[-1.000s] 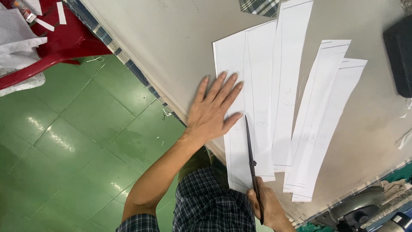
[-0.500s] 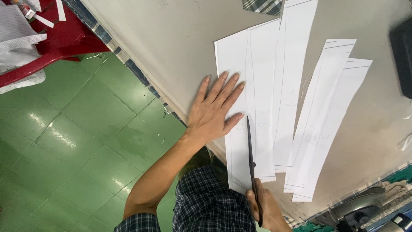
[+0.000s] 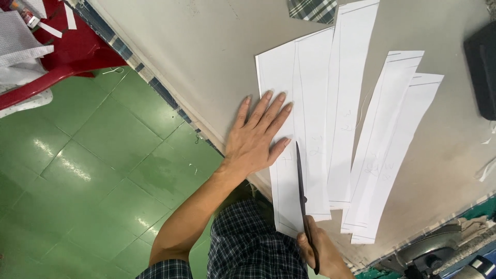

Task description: The person uses scissors to cut long strips of white paper on a table. They repeatedly trim the edges of the paper strips, folding them and cutting along the edges to create narrower pieces.

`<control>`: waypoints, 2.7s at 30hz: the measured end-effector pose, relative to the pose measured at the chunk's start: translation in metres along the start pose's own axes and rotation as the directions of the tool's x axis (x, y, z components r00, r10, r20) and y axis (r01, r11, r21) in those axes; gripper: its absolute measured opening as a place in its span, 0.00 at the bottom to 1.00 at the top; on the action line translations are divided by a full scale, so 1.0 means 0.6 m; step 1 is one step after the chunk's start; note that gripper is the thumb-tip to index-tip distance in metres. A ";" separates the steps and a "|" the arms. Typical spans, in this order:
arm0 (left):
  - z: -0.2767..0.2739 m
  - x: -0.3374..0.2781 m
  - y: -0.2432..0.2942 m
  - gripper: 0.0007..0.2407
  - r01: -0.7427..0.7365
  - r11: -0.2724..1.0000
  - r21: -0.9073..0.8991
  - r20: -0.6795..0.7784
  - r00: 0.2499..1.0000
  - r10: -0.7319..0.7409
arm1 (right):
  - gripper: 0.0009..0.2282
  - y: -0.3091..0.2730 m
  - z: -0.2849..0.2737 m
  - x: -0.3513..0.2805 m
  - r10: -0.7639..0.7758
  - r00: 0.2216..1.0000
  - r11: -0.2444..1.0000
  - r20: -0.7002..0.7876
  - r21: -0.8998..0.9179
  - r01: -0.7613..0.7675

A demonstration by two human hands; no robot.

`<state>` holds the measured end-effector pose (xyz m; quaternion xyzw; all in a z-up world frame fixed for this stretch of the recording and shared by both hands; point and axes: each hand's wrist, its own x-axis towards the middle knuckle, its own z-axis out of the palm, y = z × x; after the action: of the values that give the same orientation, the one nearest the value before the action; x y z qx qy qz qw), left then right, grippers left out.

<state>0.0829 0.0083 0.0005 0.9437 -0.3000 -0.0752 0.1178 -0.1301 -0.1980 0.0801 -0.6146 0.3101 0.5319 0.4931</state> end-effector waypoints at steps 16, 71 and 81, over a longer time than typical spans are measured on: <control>0.007 0.000 -0.001 0.27 0.016 0.996 0.093 0.045 0.999 -0.020 | 0.21 0.003 -0.008 0.064 -0.342 0.937 0.910 -0.069 -0.273 0.312; -0.018 0.113 -0.103 0.25 -0.051 0.998 0.047 0.003 0.999 0.051 | 0.23 -0.082 -0.031 0.110 -0.125 0.977 0.938 -0.172 -0.340 0.060; -0.019 0.115 -0.103 0.27 -0.050 0.993 0.107 0.071 0.997 0.042 | 0.22 -0.201 -0.047 0.071 -0.134 0.990 0.974 -0.036 -0.188 0.125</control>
<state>0.1749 0.0192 -0.0101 0.9384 -0.3292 -0.0882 0.0576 -0.0007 -0.1793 0.0713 -0.6893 0.2305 0.5101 0.4599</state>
